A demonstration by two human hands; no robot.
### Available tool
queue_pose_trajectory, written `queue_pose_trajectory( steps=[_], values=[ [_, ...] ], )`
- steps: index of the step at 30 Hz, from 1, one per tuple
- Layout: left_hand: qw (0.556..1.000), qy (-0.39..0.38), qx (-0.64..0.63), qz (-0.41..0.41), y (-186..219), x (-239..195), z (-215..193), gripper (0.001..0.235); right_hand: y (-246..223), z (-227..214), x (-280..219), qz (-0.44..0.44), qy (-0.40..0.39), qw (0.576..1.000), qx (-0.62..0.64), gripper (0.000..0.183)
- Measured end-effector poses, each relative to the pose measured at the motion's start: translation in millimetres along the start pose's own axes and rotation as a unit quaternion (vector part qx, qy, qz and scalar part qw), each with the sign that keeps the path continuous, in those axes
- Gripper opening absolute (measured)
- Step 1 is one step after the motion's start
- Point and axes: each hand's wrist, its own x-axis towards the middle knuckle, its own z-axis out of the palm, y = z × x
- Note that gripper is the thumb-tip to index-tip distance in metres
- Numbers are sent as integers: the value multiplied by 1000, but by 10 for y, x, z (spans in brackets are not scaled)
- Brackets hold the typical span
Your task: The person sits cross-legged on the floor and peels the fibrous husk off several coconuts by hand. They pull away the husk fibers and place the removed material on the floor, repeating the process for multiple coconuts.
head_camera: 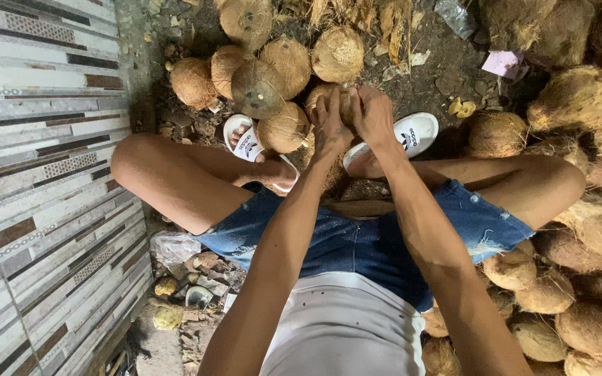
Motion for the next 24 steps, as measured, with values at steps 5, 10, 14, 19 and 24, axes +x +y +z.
queue_pose_trajectory(
  steps=[5,10,14,19,24],
  values=[
    [999,-5,-28,-22,42,33,48,97,29,-39,-10,10,-13,999,-49,35],
    [998,13,32,-47,148,86,182,97,-71,-68,114,119,-60,970,-202,46],
    [999,10,2,-41,264,80,166,97,-30,89,200,139,-42,965,-220,43],
    [999,-8,-17,-40,124,62,90,93,42,101,60,73,9,996,-43,36],
    [998,0,-62,-22,102,82,109,94,98,84,-81,-52,70,995,45,40]
  ],
)
